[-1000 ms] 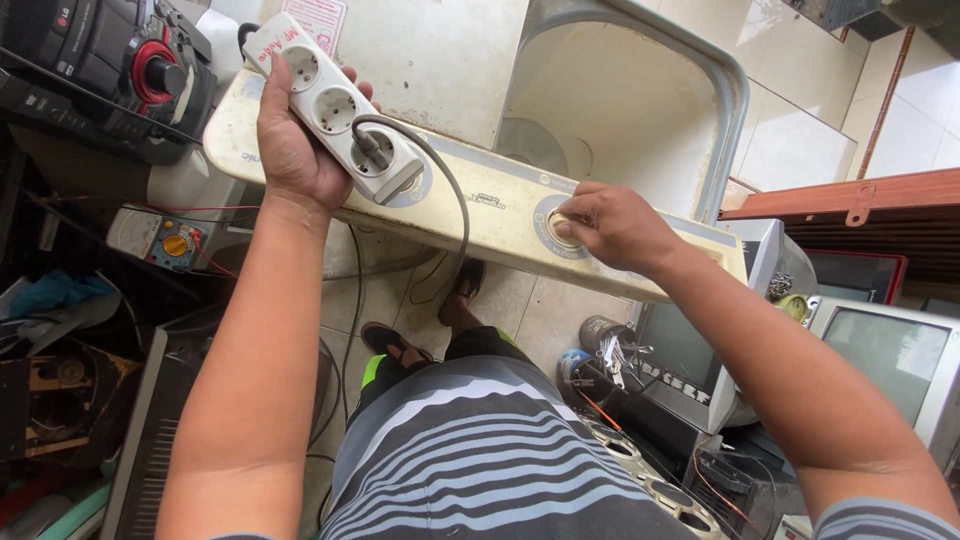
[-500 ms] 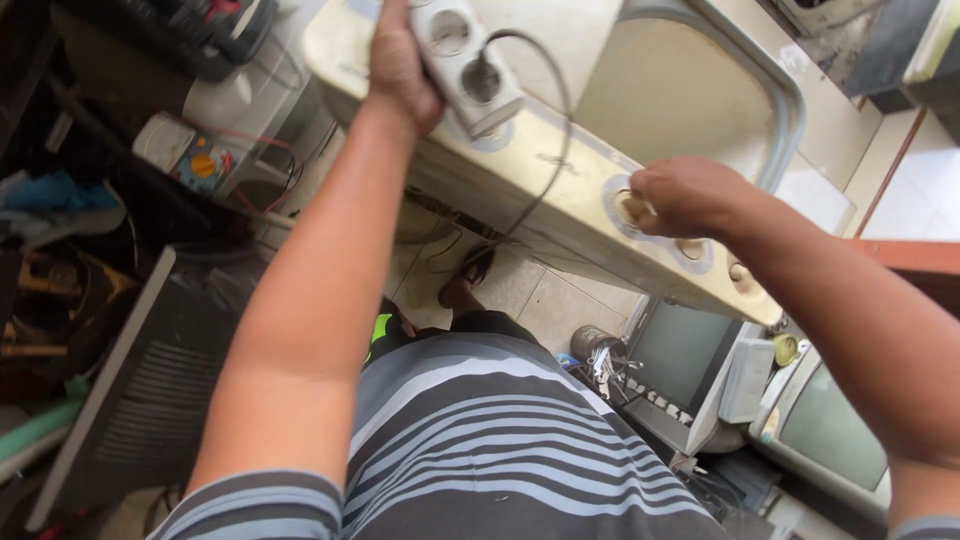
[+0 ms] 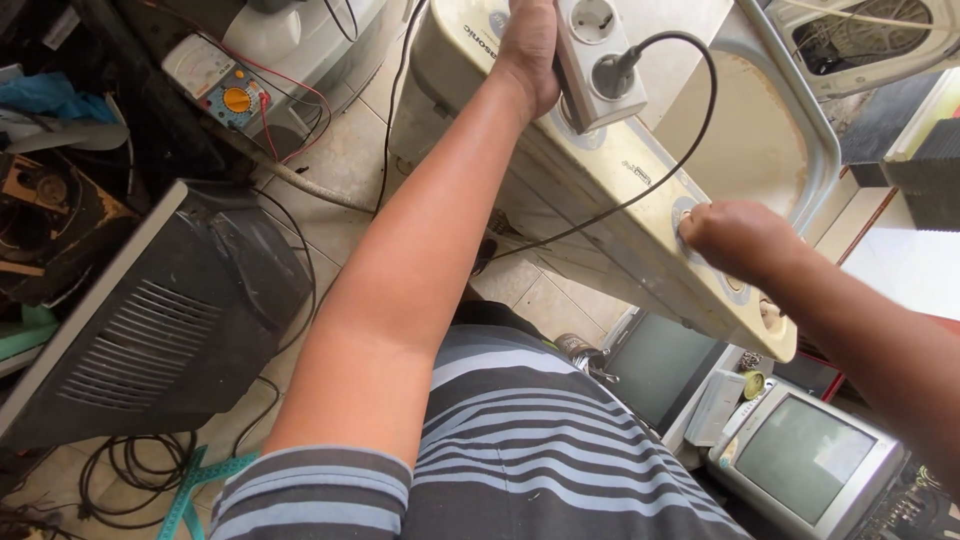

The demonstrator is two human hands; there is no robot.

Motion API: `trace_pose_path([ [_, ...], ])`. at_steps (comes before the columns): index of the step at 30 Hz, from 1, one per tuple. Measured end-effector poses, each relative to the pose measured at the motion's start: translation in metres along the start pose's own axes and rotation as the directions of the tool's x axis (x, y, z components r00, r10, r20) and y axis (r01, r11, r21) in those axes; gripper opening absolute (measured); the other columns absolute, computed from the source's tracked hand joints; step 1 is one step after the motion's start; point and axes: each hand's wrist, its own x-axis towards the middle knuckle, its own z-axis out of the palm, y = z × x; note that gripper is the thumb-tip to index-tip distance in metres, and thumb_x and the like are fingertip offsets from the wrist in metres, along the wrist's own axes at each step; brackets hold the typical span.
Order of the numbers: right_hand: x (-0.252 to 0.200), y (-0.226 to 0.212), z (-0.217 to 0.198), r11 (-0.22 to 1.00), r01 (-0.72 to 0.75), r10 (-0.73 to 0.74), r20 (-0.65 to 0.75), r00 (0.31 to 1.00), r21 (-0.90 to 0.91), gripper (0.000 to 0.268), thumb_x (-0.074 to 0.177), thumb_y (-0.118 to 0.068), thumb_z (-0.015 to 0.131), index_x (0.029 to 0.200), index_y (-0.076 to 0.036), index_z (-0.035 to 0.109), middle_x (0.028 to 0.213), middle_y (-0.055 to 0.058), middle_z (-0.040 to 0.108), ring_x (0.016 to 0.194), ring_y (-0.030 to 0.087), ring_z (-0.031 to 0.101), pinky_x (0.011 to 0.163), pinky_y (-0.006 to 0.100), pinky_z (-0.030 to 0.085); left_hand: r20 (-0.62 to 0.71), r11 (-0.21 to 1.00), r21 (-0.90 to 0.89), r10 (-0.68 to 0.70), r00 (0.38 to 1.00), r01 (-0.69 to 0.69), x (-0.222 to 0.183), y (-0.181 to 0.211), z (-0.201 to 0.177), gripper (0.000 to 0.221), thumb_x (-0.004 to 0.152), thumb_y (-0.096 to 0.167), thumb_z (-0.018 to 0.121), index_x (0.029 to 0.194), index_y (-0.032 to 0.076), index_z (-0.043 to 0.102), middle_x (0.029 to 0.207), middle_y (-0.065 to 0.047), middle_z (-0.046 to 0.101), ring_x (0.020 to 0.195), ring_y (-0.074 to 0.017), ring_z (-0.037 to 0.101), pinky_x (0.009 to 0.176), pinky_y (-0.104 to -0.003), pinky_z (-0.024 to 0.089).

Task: Repairing electrical connections and testing the control panel of a washing machine.

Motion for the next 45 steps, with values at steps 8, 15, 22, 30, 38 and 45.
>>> trace_pose_path([
  [8,-0.021,0.016,0.008,0.963,0.165,-0.226,-0.303,0.926,-0.213,0.043,0.093,-0.008,0.059,0.135,-0.015,0.058,0.137,0.007,0.060,0.100,0.026,0.072,0.057,0.043,0.068,-0.057,0.997,0.065,-0.048,0.997,0.052,-0.001,-0.005,0.009,0.032,0.076,0.031,0.066,0.101,0.015,0.053,0.085,-0.012,0.063,0.078,-0.0311,0.065,0.076,-0.051,0.056],
  [15,-0.018,0.034,0.022,0.975,0.195,-0.215,-0.236,0.948,-0.102,0.056,0.100,-0.051,0.035,0.153,-0.032,0.039,0.155,-0.004,0.049,0.117,0.023,0.063,0.082,0.041,0.064,-0.111,0.990,0.102,-0.084,0.990,0.096,-0.004,-0.005,0.016,0.036,0.075,0.030,0.065,0.104,0.017,0.048,0.082,-0.010,0.059,0.075,-0.0298,0.062,0.073,-0.051,0.055],
  [22,0.000,0.040,0.058,0.968,0.250,-0.209,-0.517,0.830,0.011,0.050,0.100,-0.053,0.044,0.137,-0.021,0.056,0.146,0.015,0.056,0.117,0.034,0.060,0.097,0.045,0.051,-0.129,0.987,0.114,-0.100,0.987,0.115,-0.009,0.000,0.019,0.045,0.072,0.034,0.067,0.107,0.015,0.044,0.083,-0.012,0.060,0.076,-0.0312,0.063,0.074,-0.052,0.055],
  [30,0.004,0.029,0.075,0.950,0.274,-0.151,-0.554,0.818,0.146,0.051,0.104,-0.056,0.031,0.105,-0.014,0.061,0.099,0.008,0.063,0.084,0.029,0.061,0.067,0.043,0.050,-0.134,0.985,0.117,-0.112,0.985,0.128,-0.010,-0.006,0.018,0.045,0.072,0.033,0.067,0.106,0.015,0.044,0.083,-0.011,0.060,0.076,-0.0307,0.063,0.074,-0.052,0.055],
  [38,-0.008,-0.001,0.075,0.784,-0.060,0.335,-0.338,0.880,0.618,0.052,0.114,-0.065,0.038,0.090,-0.025,0.061,0.081,0.014,0.068,0.091,0.040,0.070,0.084,0.047,0.055,-0.127,0.988,0.097,-0.109,0.986,0.122,-0.008,-0.003,0.014,0.044,0.072,0.033,0.067,0.106,0.015,0.044,0.081,-0.011,0.059,0.074,-0.0305,0.063,0.072,-0.052,0.055],
  [45,-0.032,-0.007,-0.007,0.841,-0.219,0.252,-0.001,0.968,0.495,0.063,0.105,-0.065,0.029,0.093,-0.013,0.062,0.102,0.017,0.074,0.098,0.039,0.066,0.071,0.051,0.046,-0.108,0.988,0.094,-0.108,0.988,0.119,-0.010,0.000,0.021,0.044,0.072,0.033,0.067,0.106,0.016,0.044,0.080,-0.011,0.059,0.073,-0.0305,0.063,0.070,-0.052,0.055],
])
